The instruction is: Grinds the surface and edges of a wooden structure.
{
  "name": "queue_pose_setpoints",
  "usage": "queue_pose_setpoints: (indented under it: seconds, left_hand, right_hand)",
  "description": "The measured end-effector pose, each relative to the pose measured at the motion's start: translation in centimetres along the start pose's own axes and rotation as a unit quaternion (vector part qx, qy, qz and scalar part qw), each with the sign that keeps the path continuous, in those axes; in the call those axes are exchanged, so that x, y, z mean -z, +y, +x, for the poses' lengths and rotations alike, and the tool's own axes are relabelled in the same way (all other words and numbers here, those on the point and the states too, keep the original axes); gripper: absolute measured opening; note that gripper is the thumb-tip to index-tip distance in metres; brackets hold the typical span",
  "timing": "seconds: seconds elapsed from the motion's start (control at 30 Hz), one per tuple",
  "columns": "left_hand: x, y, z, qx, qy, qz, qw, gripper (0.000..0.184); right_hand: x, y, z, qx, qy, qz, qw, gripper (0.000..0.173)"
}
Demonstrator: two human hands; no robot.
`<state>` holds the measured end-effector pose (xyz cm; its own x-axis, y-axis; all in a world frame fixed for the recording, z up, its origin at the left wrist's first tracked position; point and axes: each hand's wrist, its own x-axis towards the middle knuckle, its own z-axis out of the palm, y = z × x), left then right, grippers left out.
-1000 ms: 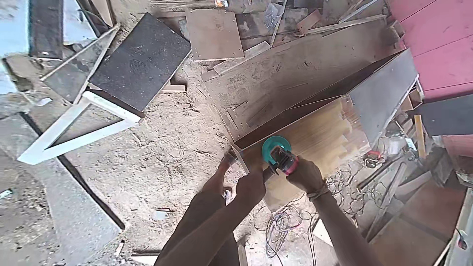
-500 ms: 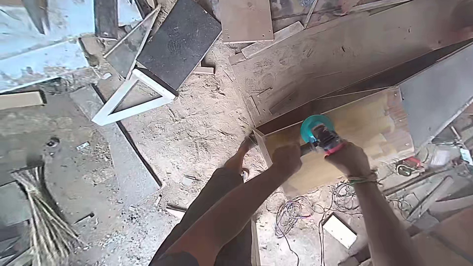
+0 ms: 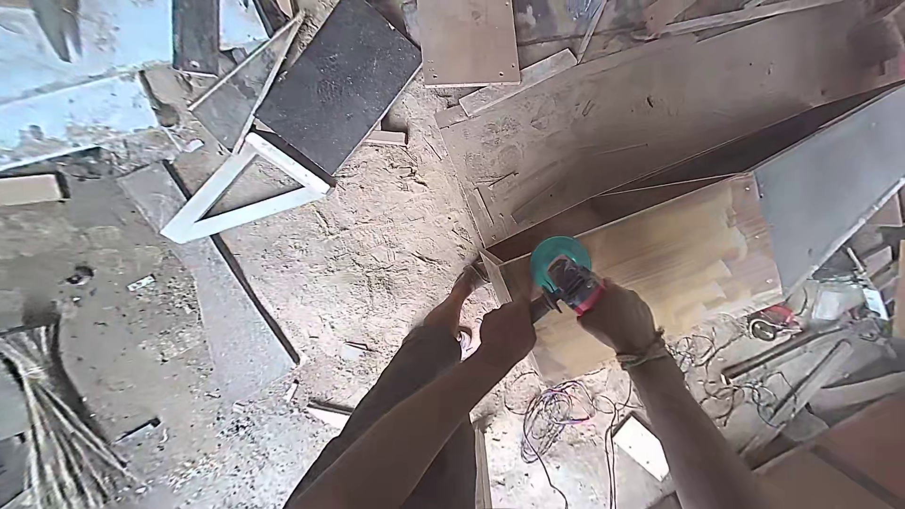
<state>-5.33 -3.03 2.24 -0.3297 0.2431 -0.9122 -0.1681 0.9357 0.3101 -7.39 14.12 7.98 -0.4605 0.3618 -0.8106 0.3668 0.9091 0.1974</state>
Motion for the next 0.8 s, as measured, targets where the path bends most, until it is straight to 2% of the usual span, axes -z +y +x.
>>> queue_pose_setpoints:
  seconds: [0.23, 0.33, 0.4, 0.47, 0.57, 0.7, 0.8]
  left_hand:
    - [2.9, 9.4, 3.3, -0.113, 0.021, 0.053, 0.992, 0.048]
    - [4.0, 12.6, 4.1, -0.139, 0.043, 0.083, 0.986, 0.045]
    - [3.9, 12.9, 3.8, -0.149, 0.049, 0.106, 0.982, 0.044]
    - [2.9, 10.9, 2.7, -0.148, 0.039, 0.123, 0.981, 0.04]
    - [0.3, 4.6, -0.1, -0.092, 0.002, 0.151, 0.984, 0.043]
    - [-3.5, -3.8, -2.7, 0.002, -0.04, 0.168, 0.985, 0.04]
    - [-4.0, -6.5, -3.6, 0.022, -0.032, 0.164, 0.986, 0.04]
  right_hand:
    - [3.8, 7.3, 2.6, -0.115, 0.06, 0.065, 0.989, 0.064]
    - [3.3, 9.9, 3.6, -0.161, 0.092, 0.133, 0.974, 0.064]
    - [2.0, 10.7, 3.4, -0.175, 0.093, 0.175, 0.964, 0.065]
    - [-0.3, 10.0, 2.3, -0.158, 0.073, 0.197, 0.965, 0.063]
    - [-4.5, 6.6, -0.4, -0.097, 0.009, 0.182, 0.978, 0.056]
    - [-9.1, 1.2, -4.2, -0.04, -0.097, 0.143, 0.984, 0.07]
    - [-10.4, -0.6, -5.3, -0.028, -0.116, 0.143, 0.982, 0.069]
